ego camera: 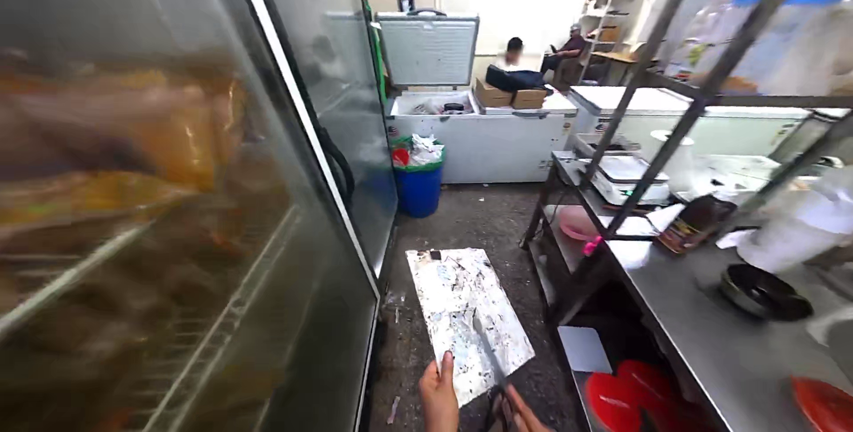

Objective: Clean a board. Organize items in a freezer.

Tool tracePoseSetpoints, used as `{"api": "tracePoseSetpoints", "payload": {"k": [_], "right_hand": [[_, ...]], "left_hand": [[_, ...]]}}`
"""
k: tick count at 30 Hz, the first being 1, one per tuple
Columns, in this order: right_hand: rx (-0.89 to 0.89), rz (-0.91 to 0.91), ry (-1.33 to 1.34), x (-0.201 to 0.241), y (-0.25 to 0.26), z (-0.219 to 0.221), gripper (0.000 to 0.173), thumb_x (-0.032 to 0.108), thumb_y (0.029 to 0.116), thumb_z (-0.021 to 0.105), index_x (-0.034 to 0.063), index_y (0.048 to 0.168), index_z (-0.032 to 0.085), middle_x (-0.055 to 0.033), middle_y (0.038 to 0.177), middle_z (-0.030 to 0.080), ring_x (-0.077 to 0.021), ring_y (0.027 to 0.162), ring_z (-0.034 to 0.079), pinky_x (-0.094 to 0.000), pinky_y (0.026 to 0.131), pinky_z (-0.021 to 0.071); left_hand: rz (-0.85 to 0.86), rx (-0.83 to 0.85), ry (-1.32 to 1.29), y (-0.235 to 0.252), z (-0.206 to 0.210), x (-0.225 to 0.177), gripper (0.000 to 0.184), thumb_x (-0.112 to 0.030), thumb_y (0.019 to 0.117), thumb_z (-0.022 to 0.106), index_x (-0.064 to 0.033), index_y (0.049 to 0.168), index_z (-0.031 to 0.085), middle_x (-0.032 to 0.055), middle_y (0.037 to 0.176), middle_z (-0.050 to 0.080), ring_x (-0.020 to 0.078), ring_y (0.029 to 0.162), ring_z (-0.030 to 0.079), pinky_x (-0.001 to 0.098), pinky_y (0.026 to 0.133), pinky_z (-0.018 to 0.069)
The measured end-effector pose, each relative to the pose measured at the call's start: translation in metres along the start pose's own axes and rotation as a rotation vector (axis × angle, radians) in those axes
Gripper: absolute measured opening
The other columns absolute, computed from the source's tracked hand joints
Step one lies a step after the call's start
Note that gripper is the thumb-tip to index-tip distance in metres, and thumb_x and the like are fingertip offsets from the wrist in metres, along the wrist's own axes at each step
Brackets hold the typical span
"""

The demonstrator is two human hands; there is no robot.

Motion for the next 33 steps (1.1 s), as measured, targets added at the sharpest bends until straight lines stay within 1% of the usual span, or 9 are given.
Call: {"api": "tracePoseSetpoints", "payload": {"k": [6,12,18,21,25,27,30,32,33], "right_hand": [[0.103,-0.075,0.198,-0.02,0.239,-0.02,0.049,0.022,0.1103,0.039,0.0036,0.155,0.042,-0.015,0.153,0.051,-0.0219,0.131,0.06,-0.0416,0.112,0.0462],[0.247,-0.25,0.162,0.016,0.462,-0.057,0.052,0.031,0.111,0.035,0.0089,0.157,0.041,-0.0113,0.152,0.053,-0.0197,0.121,0.066,-0.0421,0.105,0.051],[0.245,-0.241,0.231,0.036,0.67,-0.067,0.053,0.032,0.1111,0.034,0.0061,0.157,0.039,-0.0115,0.156,0.048,-0.0186,0.135,0.056,-0.0403,0.113,0.0444],[0.312,-0.386,0.187,0.057,0.757,-0.06,0.053,0.031,0.1103,0.034,0.006,0.156,0.042,-0.0145,0.147,0.057,-0.0195,0.116,0.067,-0.0413,0.102,0.0518],[0.311,-0.488,0.191,0.063,0.893,-0.046,0.051,0.026,0.1098,0.035,0.0027,0.154,0.044,-0.0183,0.138,0.063,-0.0198,0.107,0.07,-0.0403,0.096,0.0548],[0.35,-0.483,0.201,0.07,0.955,-0.048,0.051,0.025,0.11,0.035,0.0013,0.155,0.042,-0.0183,0.145,0.058,-0.0187,0.117,0.068,-0.0381,0.103,0.0521],[0.331,-0.427,0.194,0.075,1.043,-0.048,0.05,0.024,0.1092,0.037,0.0031,0.155,0.043,-0.0184,0.138,0.063,-0.0185,0.105,0.07,-0.0387,0.096,0.0543],[0.295,-0.325,0.154,0.06,1.107,-0.047,0.05,0.024,0.1093,0.036,0.006,0.156,0.042,-0.0176,0.138,0.063,-0.0231,0.108,0.069,-0.0441,0.098,0.0534],[0.322,-0.285,0.127,0.049,1.139,-0.044,0.051,0.026,0.11,0.035,0.0086,0.157,0.04,-0.0149,0.146,0.058,-0.0241,0.119,0.067,-0.0456,0.105,0.0506]], "left_hand": [[0.109,-0.166,-0.029,0.16,0.089,-0.027,0.027,-0.015,0.1053,0.057,0.007,0.095,0.069,0.012,0.079,0.07,0.0137,0.073,0.07,0.0323,0.074,0.0601],[0.184,-0.299,0.003,0.331,0.175,-0.115,0.03,-0.018,0.1058,0.057,0.0059,0.092,0.068,0.0113,0.079,0.068,0.015,0.074,0.068,0.034,0.075,0.0578],[0.333,-0.393,-0.089,0.482,0.237,-0.173,0.026,-0.012,0.1049,0.057,0.0049,0.088,0.067,0.0069,0.072,0.068,0.0105,0.067,0.069,0.0282,0.068,0.0605],[0.384,-0.438,-0.124,0.583,0.265,-0.185,0.024,-0.01,0.104,0.057,0.0056,0.088,0.067,0.0072,0.07,0.067,0.0106,0.065,0.068,0.0278,0.066,0.0599],[0.405,-0.478,-0.128,0.71,0.301,-0.211,0.025,-0.009,0.1035,0.058,0.0062,0.086,0.067,0.0052,0.068,0.066,0.0072,0.063,0.067,0.0247,0.064,0.0593],[0.39,-0.477,-0.123,0.764,0.319,-0.224,0.025,-0.01,0.1039,0.057,0.0054,0.087,0.067,0.004,0.068,0.066,0.0061,0.063,0.067,0.0243,0.065,0.0586],[0.362,-0.487,-0.123,0.838,0.34,-0.251,0.024,-0.01,0.1045,0.057,0.0058,0.09,0.067,0.0053,0.071,0.068,0.0073,0.066,0.068,0.0252,0.067,0.0599],[0.352,-0.513,-0.069,0.874,0.352,-0.268,0.024,-0.011,0.1038,0.058,0.0053,0.089,0.068,0.0047,0.07,0.068,0.0062,0.065,0.068,0.0241,0.066,0.0593],[0.353,-0.524,-0.034,0.889,0.357,-0.273,0.024,-0.011,0.1034,0.059,0.0052,0.089,0.069,0.0047,0.069,0.067,0.0058,0.064,0.067,0.0241,0.066,0.059]]}}
Point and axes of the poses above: each hand's wrist, its own y-axis towards the middle knuckle, its own z-axis out of the palm, x = y × z, the point moved 2 cm from there along y, towards the middle knuckle
